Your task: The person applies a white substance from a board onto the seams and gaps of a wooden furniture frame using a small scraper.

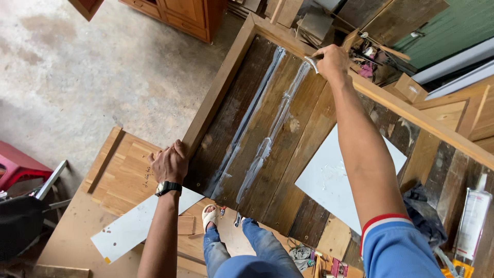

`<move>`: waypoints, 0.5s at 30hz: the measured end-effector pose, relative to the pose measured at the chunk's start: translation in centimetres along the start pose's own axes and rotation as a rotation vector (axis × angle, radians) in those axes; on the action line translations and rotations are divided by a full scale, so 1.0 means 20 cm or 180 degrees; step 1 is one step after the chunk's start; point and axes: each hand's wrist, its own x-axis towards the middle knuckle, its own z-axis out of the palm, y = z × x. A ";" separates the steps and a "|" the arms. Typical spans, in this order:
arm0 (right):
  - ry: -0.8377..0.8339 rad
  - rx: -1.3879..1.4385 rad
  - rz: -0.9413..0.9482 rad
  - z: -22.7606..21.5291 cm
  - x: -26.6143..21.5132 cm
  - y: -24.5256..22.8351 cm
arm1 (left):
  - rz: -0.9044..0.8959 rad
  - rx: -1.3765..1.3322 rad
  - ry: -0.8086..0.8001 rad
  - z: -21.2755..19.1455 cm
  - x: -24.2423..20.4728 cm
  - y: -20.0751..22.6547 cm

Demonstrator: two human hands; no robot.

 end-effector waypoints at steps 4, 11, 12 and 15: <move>-0.0038 -0.0449 -0.0212 0.07 0.11 0.03 | -0.0054 0.0072 0.0020 -0.01 -0.01 0.01; 0.0060 -0.0389 -0.0692 0.07 0.02 0.00 | 0.0006 0.0005 0.0026 -0.02 -0.01 0.01; 0.0062 -0.0283 -0.0651 0.07 -0.01 -0.01 | 0.0003 0.0055 0.0060 -0.01 -0.01 0.01; -0.0108 -0.0210 -0.0803 0.11 -0.06 0.00 | 0.0012 -0.0014 0.0050 0.01 0.00 0.00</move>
